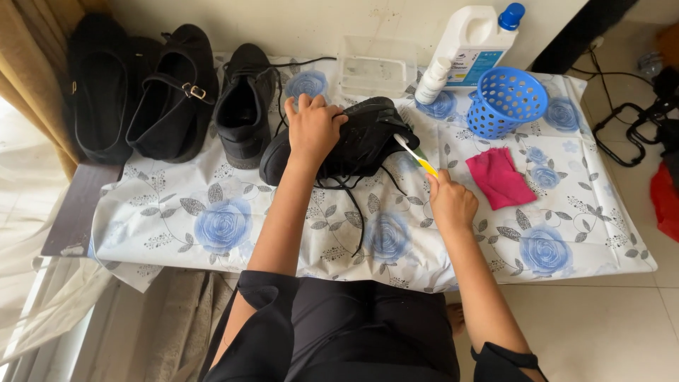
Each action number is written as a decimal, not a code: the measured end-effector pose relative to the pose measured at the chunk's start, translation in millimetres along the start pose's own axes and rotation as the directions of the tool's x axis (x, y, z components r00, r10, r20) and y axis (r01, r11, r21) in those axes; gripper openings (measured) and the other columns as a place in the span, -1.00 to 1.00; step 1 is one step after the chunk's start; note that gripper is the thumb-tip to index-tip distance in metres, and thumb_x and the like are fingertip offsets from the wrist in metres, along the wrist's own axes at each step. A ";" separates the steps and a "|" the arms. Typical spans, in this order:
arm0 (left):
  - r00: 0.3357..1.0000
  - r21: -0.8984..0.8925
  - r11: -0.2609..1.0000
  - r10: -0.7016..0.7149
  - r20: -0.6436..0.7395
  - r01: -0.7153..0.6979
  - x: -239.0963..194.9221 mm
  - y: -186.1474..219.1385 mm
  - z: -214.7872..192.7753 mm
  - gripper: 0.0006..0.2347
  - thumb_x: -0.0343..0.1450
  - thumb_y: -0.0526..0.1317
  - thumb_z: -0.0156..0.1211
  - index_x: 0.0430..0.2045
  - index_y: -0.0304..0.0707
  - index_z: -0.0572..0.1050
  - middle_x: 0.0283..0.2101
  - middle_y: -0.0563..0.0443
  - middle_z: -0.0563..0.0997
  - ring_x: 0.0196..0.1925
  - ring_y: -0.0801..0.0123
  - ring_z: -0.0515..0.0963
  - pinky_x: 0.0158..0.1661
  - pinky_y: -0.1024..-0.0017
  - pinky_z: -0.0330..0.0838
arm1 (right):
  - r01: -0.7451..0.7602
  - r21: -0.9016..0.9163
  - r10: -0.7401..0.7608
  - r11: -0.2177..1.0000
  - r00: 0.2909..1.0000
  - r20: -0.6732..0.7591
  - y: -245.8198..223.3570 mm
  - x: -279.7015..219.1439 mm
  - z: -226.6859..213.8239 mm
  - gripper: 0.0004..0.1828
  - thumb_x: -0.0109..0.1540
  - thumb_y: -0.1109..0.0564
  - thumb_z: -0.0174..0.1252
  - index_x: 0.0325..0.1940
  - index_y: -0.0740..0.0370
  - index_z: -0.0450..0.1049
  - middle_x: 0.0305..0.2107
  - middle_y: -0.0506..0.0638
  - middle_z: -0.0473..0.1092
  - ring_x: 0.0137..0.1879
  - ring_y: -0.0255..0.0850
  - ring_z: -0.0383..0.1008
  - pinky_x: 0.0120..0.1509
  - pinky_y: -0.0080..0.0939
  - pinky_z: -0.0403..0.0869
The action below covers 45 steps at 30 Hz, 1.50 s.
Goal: The person scrubs a black shoe with a toothbrush on a table covered with a floral cloth. They hold the shoe with one hand and scrub the upper and side areas with the other. Other shoes, a cleaning bottle, and a cloth are visible on the table.
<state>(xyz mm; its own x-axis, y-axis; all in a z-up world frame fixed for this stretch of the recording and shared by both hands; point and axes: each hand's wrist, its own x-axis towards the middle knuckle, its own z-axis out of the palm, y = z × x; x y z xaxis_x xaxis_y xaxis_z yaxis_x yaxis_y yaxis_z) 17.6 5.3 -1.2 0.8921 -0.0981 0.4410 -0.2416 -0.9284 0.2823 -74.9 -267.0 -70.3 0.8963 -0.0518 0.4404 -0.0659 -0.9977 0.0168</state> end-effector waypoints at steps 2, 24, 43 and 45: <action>1.000 0.003 1.000 -0.003 -0.001 0.003 -1.6 2.1 -1.8 -0.84 0.31 -0.07 0.12 -0.42 -0.04 0.56 -0.46 0.09 0.42 -0.15 0.30 0.31 0.08 0.01 -0.13 | -0.015 0.008 0.015 1.000 0.999 0.032 0.5 -4.2 3.5 -0.59 0.27 -0.26 -0.18 -0.34 0.07 0.33 -0.74 0.10 0.35 -0.54 0.07 0.46 -0.41 0.00 0.43; 0.999 0.029 0.999 0.022 -0.036 -0.021 -14.2 13.5 -6.6 -0.83 0.31 -0.05 0.12 -0.41 -0.06 0.55 -0.47 0.10 0.37 -0.15 0.31 0.30 0.09 0.02 -0.14 | -0.227 0.217 0.012 0.949 0.715 0.699 -73.5 -29.5 -88.1 -0.47 0.24 -0.22 -0.32 -0.16 0.14 0.46 -0.32 0.22 0.45 -0.06 0.13 0.43 0.02 0.07 0.39; 0.998 0.034 0.999 0.023 -0.060 -0.021 -7.0 5.1 0.2 -0.84 0.31 -0.04 0.14 -0.43 -0.04 0.56 -0.47 0.11 0.39 -0.17 0.31 0.32 0.08 0.02 -0.08 | -0.207 0.216 0.043 0.954 0.811 0.584 -45.6 -2.7 -81.3 -0.44 0.27 -0.21 -0.31 -0.23 0.24 0.47 -0.37 0.27 0.44 -0.11 0.17 0.44 -0.05 0.11 0.40; 1.000 0.021 1.000 0.015 -0.022 -0.015 -5.4 5.8 -3.0 -0.83 0.32 -0.04 0.11 -0.42 -0.04 0.56 -0.46 0.10 0.39 -0.15 0.31 0.32 0.08 0.04 -0.08 | -0.213 0.383 -0.169 0.899 0.637 0.752 -65.6 -10.1 -127.0 -0.47 0.25 -0.13 -0.35 -0.07 0.21 0.44 -0.19 0.26 0.42 0.05 0.16 0.35 0.11 0.12 0.32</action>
<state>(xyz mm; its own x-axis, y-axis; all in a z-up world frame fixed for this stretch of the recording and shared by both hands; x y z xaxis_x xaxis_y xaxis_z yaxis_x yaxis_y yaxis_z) 10.2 1.5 0.6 0.8797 -0.1041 0.4639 -0.2464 -0.9343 0.2577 -135.3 -195.4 38.1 0.9120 0.1026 -0.3972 -0.0824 -0.9028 -0.4222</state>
